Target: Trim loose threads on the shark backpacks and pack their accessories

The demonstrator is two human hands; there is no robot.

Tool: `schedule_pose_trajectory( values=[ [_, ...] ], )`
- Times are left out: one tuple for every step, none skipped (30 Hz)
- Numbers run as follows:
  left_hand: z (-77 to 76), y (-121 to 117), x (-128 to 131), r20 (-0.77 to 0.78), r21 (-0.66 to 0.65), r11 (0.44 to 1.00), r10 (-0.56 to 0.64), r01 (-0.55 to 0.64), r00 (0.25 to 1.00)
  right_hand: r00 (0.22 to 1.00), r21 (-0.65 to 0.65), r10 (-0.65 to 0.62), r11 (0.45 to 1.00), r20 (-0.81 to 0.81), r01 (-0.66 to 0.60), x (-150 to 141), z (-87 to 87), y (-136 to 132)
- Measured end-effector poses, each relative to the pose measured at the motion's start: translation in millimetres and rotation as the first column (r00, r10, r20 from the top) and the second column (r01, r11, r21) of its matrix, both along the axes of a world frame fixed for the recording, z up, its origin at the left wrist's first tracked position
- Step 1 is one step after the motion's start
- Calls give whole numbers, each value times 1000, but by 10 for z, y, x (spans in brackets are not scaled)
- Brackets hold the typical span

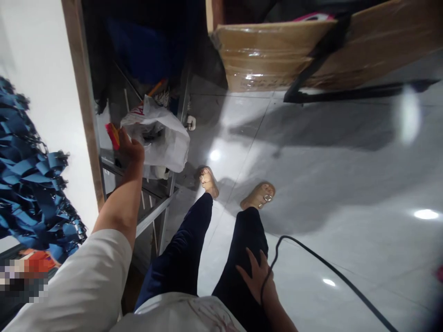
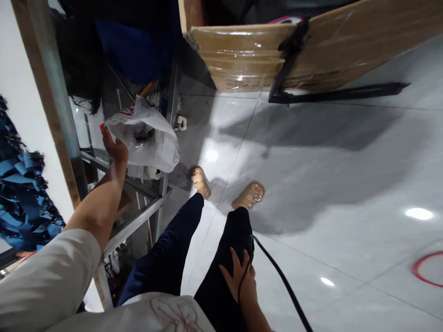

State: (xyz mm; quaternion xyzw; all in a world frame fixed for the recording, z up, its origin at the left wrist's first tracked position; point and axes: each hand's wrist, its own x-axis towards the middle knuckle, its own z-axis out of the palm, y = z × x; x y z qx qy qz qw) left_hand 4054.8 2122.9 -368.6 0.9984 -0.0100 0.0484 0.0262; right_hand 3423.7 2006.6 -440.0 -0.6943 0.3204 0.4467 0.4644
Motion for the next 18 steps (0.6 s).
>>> schedule_pose_trajectory(
  values=[
    [17, -42, -48, -16, 12, 999, -43, 43, 999, 1000, 5, 8, 1000, -12, -8, 18, 4, -19],
    [37, -90, -110, -46, 27, 996, -82, 83, 996, 1000, 9, 17, 1000, -25, -17, 41, 9, -41],
    [56, -143, -182, -88, 43, 991, -120, 124, 989, 999, 12, 27, 1000, -37, -26, 69, 13, -69],
    [73, -200, -260, -138, 63, 985, -150, 159, 979, 998, 15, 37, 999, -44, -36, 100, 16, -104],
    [88, -260, -341, -196, 94, 979, -161, 182, 967, 998, 19, 48, 999, -49, -47, 133, 15, -147],
    [101, -322, -422, -258, 130, 973, -154, 193, 954, 997, 26, 57, 998, -54, -56, 168, 10, -199],
    [113, -384, -505, -323, 166, 967, -132, 194, 937, 996, 36, 63, 998, -61, -60, 202, 1, -259],
    [129, -446, -590, -388, 195, 962, -101, 189, 916, 996, 48, 64, 997, -69, -61, 236, -13, -327],
    [151, -507, -680, -454, 215, 960, -67, 182, 889, 995, 63, 64, 996, -74, -60, 270, -29, -400],
    [181, -565, -778, -513, 221, 959, -41, 177, 857, 996, 74, 60, 996, -73, -55, 303, -46, -476],
    [221, -619, -887, -567, 212, 960, -30, 181, 823, 996, 83, 54, 995, -66, -48, 336, -63, -556],
    [271, -670, -1007, -617, 195, 962, -31, 191, 786, 998, 94, 39, 995, -58, -33, 370, -78, -638],
    [329, -716, -1140, -666, 179, 963, -32, 201, 745, 998, 106, 19, 994, -52, -14, 403, -90, -722],
    [393, -757, -1282, -713, 163, 964, -32, 209, 701, 999, 120, 0, 993, -50, 6, 434, -96, -808],
    [460, -792, -1430, -754, 149, 965, -29, 214, 656, 999, 136, -18, 990, -48, 24, 462, -99, -894],
    [527, -821, -1581, -791, 137, 967, -23, 214, 612, 998, 148, -28, 988, -48, 34, 484, -98, -980],
    [592, -841, -1731, -823, 127, 970, -14, 208, 568, 999, 156, -28, 987, -43, 35, 500, -95, -1063],
    [650, -851, -1875, -849, 117, 973, -6, 200, 529, 999, 157, -21, 987, -35, 26, 508, -94, -1143]
  ],
)
